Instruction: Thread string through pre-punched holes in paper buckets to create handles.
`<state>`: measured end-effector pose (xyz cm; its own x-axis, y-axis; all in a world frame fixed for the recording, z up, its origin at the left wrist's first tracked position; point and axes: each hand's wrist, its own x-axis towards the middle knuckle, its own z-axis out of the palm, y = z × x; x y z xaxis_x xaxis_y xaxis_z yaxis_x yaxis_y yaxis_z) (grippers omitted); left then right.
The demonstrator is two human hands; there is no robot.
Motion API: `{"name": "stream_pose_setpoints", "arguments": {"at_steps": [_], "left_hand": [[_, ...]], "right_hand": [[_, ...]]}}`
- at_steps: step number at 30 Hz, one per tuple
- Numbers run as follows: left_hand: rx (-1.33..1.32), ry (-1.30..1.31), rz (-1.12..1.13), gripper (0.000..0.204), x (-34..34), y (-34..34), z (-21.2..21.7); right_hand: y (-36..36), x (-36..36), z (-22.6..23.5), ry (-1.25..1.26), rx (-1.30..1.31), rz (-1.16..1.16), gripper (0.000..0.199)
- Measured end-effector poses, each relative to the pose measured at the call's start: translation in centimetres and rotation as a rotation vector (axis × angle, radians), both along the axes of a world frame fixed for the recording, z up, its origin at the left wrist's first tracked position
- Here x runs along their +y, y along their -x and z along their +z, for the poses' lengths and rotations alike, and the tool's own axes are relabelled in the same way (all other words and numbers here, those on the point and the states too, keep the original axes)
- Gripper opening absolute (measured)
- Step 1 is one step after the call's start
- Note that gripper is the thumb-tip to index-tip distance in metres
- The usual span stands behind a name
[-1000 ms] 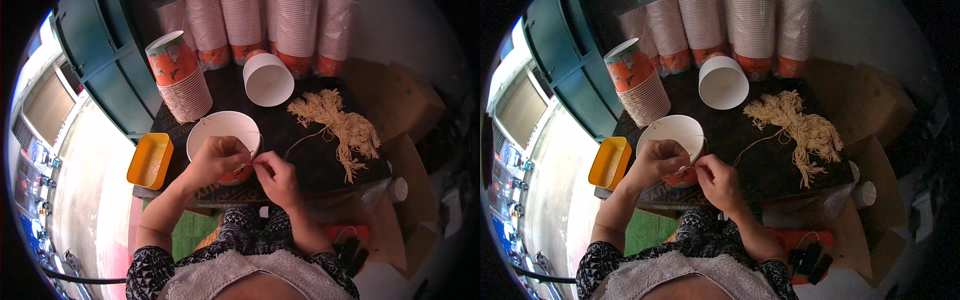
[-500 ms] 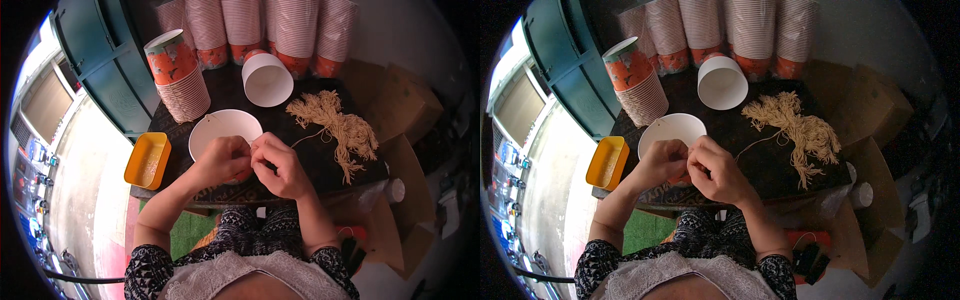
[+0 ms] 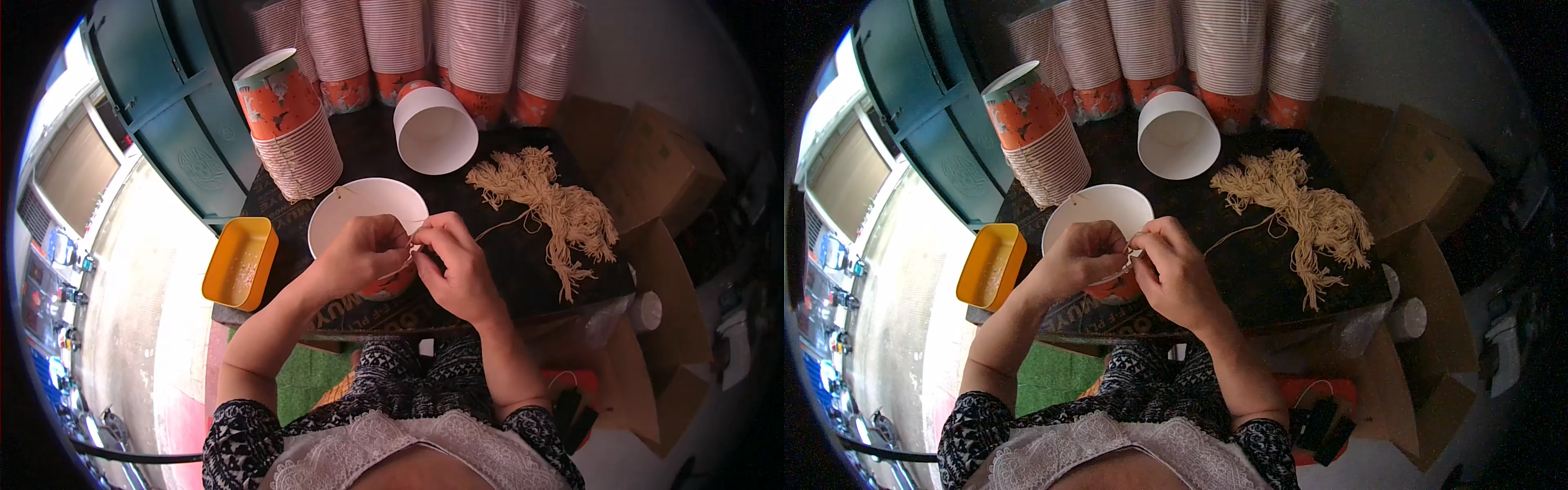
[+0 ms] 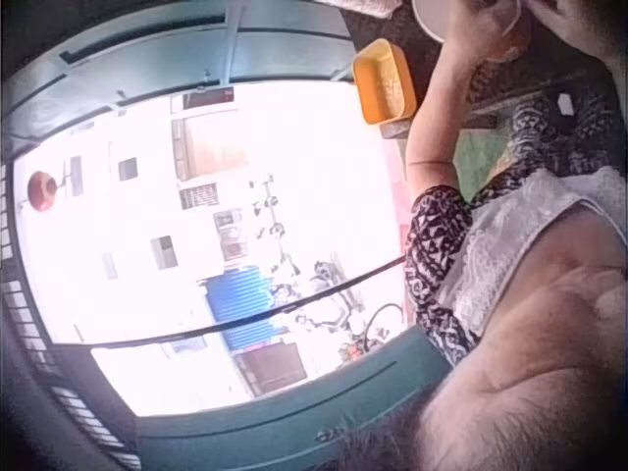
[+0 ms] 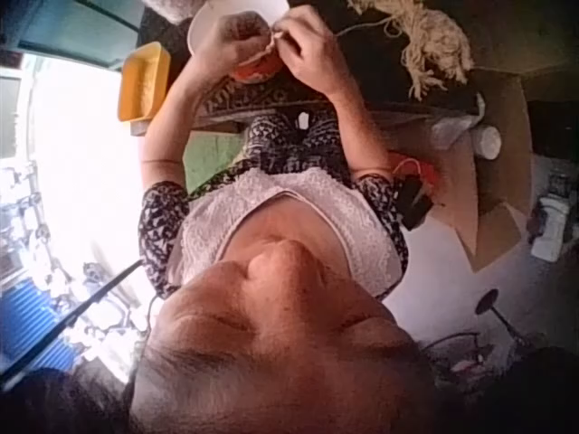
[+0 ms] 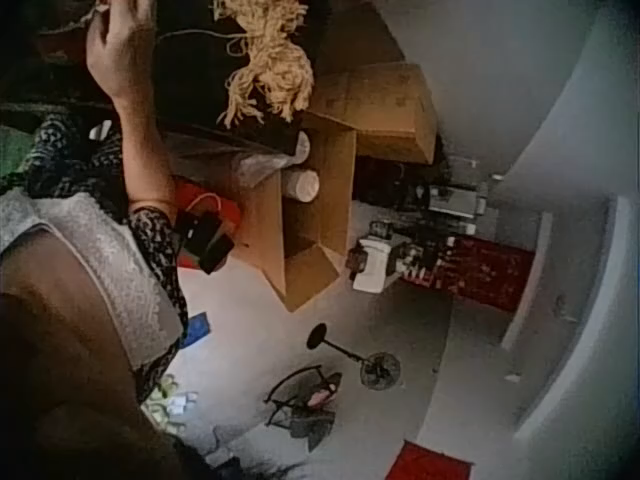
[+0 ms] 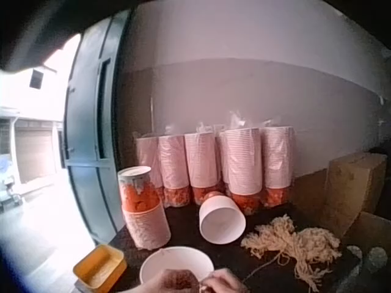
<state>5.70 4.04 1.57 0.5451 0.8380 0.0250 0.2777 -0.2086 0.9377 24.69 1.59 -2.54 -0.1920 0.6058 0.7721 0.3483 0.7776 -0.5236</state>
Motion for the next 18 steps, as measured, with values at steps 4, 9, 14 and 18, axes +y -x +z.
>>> {"name": "stream_pose_setpoints", "arguments": {"at_steps": [4,9,14,18], "left_hand": [[0.041,-0.024,0.013,0.008,0.0,-0.1,0.1],[0.025,0.020,0.087,0.008,0.0,-0.6,0.8],[-0.052,0.181,0.115,0.006,0.4,-0.6,0.6],[-0.027,0.128,0.107,0.007,0.4,-0.7,0.3]], "right_hand": [[0.2,0.3,-0.6,-0.005,-0.013,-0.007,0.016],[0.7,-0.2,-1.0,-0.040,0.015,-0.044,0.016],[1.6,-0.9,-1.0,-0.082,0.069,-0.065,0.016],[1.3,-0.5,-1.6,-0.135,0.087,-0.024,0.014]]}}
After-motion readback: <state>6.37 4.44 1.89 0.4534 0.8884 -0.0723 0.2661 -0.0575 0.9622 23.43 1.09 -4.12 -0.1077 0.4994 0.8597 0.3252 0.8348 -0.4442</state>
